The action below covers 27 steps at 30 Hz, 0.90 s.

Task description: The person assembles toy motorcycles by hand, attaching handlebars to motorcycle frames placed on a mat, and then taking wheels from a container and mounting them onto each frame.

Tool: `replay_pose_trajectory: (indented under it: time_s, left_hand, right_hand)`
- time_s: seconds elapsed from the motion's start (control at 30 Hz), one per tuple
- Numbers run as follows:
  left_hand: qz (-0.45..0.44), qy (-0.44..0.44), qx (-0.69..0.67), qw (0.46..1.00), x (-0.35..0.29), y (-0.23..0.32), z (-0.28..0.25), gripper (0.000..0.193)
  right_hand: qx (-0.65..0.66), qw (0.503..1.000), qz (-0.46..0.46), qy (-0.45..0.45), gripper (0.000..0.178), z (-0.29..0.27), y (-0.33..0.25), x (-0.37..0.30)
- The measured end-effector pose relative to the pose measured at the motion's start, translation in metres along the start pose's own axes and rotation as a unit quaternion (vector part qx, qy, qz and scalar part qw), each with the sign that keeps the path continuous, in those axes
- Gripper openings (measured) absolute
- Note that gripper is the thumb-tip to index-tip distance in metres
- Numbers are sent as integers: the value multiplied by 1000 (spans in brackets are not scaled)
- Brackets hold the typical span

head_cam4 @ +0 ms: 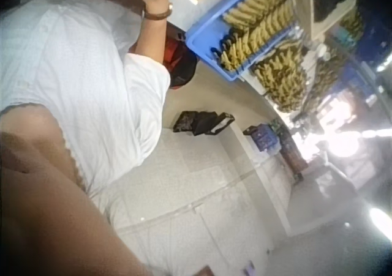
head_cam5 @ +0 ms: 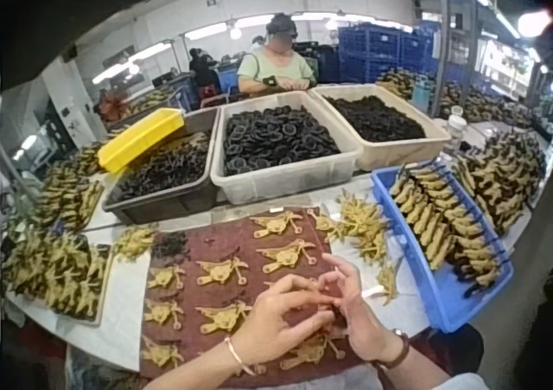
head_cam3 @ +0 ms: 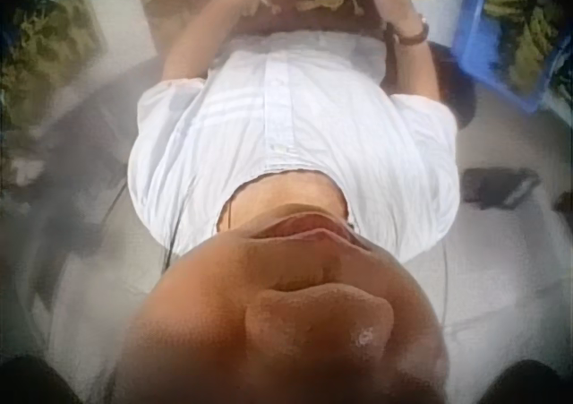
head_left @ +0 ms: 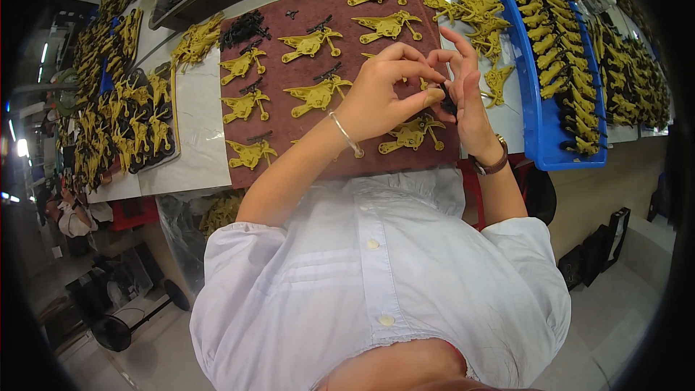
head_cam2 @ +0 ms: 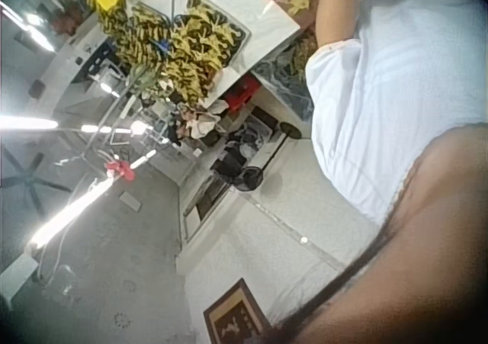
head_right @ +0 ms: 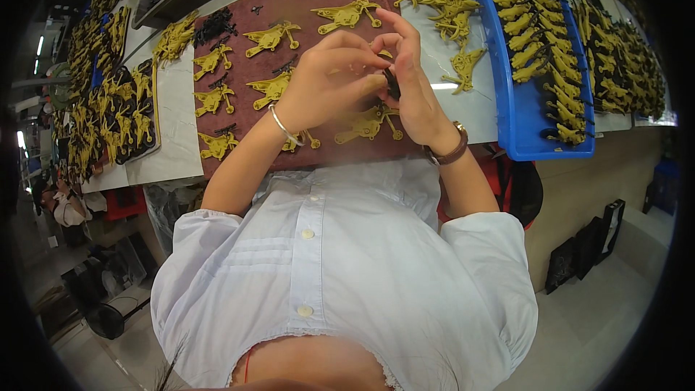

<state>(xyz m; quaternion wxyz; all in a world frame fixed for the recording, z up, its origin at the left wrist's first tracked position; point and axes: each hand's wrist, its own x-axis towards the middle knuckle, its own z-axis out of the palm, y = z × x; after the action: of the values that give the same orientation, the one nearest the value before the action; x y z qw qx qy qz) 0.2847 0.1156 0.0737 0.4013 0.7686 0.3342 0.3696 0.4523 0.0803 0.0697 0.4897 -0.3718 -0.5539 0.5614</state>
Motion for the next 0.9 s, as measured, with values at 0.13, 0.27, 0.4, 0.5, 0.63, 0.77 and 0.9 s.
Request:
replay_pose_trajectory:
  time_s: [0.13,0.27,0.4,0.5,0.63,0.77,0.9]
  left_hand:
    - [-32,17,-39,999,2,-16,-3,20]
    - [-149,20,-248,957,4,-26,-7,18]
    - [-182,95,-265,942,10,-33,-17,15]
    - [-221,49,-175,958,13,-46,-23,25]
    - [-38,12,168,985,13,-63,-28,41]
    - [-33,-22,165,986,11,-64,-27,45]
    - [-3,-49,245,968,12,-64,-26,46]
  right_hand:
    - [24,1000,11,10,65,4,4,14]
    - [45,996,79,6,48,-10,5,23]
    - [-114,993,-8,18,20,-27,24,38]
    - [-246,969,-13,19,16,-41,25,54]
    - [-348,937,-28,-19,16,-59,40,78]
    - [-358,930,36,-78,17,-62,46,83]
    - [-351,931,20,-100,18,-63,52,85]
